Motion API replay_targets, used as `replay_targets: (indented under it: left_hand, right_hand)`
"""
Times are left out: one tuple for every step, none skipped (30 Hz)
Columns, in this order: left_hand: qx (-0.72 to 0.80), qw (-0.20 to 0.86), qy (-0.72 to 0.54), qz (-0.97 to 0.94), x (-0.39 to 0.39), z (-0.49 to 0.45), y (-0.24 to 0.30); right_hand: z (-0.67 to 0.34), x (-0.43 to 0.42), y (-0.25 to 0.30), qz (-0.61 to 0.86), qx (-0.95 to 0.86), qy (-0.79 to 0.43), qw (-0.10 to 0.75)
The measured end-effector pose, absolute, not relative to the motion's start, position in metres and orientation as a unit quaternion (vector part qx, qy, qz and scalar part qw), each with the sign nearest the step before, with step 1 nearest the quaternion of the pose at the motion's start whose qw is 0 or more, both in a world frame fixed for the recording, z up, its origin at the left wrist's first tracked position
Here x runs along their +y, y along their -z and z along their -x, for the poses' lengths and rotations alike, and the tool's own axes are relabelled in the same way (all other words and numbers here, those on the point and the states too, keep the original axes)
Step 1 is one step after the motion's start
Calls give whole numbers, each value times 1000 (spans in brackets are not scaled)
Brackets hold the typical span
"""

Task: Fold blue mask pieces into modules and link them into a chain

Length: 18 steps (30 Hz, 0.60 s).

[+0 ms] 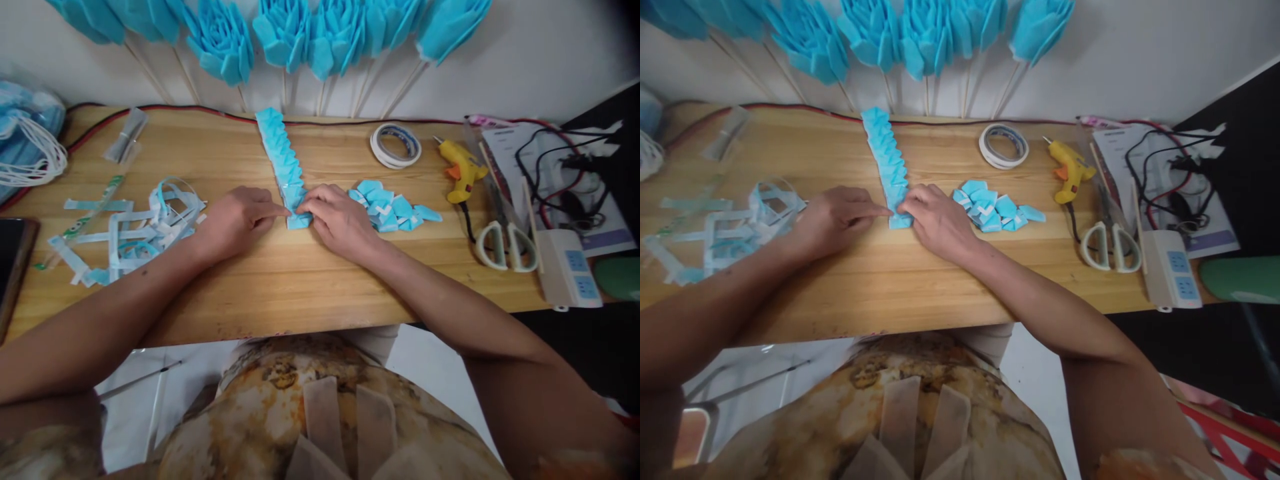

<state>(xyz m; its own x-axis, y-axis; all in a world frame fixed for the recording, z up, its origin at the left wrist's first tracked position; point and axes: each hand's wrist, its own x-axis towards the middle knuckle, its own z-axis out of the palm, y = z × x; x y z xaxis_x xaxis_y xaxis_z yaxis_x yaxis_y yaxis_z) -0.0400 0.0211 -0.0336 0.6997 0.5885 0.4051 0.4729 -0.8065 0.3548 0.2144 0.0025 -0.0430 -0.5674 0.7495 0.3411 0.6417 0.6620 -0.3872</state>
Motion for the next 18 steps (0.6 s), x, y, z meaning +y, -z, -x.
replay_targets:
  left_hand:
    - [287,102,-255,-918,21,40,34]
    - [288,93,-248,-920,21,41,33]
    - [293,88,-237,-922,21,41,32]
    - [300,86,-229,-922,20,42,30]
    - [307,90,-225,-920,20,43,29]
    - [316,100,-223,-917,19,44,27]
    - [327,112,-223,-912,19,44,26]
    - [335,121,-226,-907,18,45,26]
    - [342,127,-227,-903,18,45,26]
    - [346,127,-226,-902,17,45,26]
    - [347,123,-223,-903,17,44,27]
    - [347,117,-220,-904,16,44,28]
    - [346,109,-214,-907,16,43,30]
    - [346,101,-209,-909,15,42,31]
    - [346,92,-205,-911,15,41,31]
    - [347,85,-202,-912,15,40,32]
    - [348,77,-202,-912,14,39,32]
    - [348,71,-202,-913,14,39,31]
  right_hand:
    - [-214,3,43,399,-877,-115,242]
    - [-214,3,44,401,-875,-121,242]
    - [-214,3,44,402,-873,-128,243]
    - [-215,4,45,403,-871,-135,245]
    - [-215,4,45,404,-870,-141,247]
    - [-215,4,45,405,-868,-144,248]
    - [-215,4,46,406,-867,-146,248]
    - [-215,4,46,407,-867,-146,250]
    - [-215,4,46,407,-866,-144,251]
    - [-215,4,46,407,-866,-142,253]
    - [-215,4,46,406,-866,-141,255]
    - [-214,3,46,406,-866,-140,257]
    - [-214,3,45,406,-866,-140,258]
    - [-214,3,45,405,-866,-140,258]
    - [-214,3,44,405,-866,-140,256]
    - [-215,3,44,405,-867,-141,256]
    - [-215,3,43,405,-866,-143,256]
    - [-216,3,43,406,-865,-145,257]
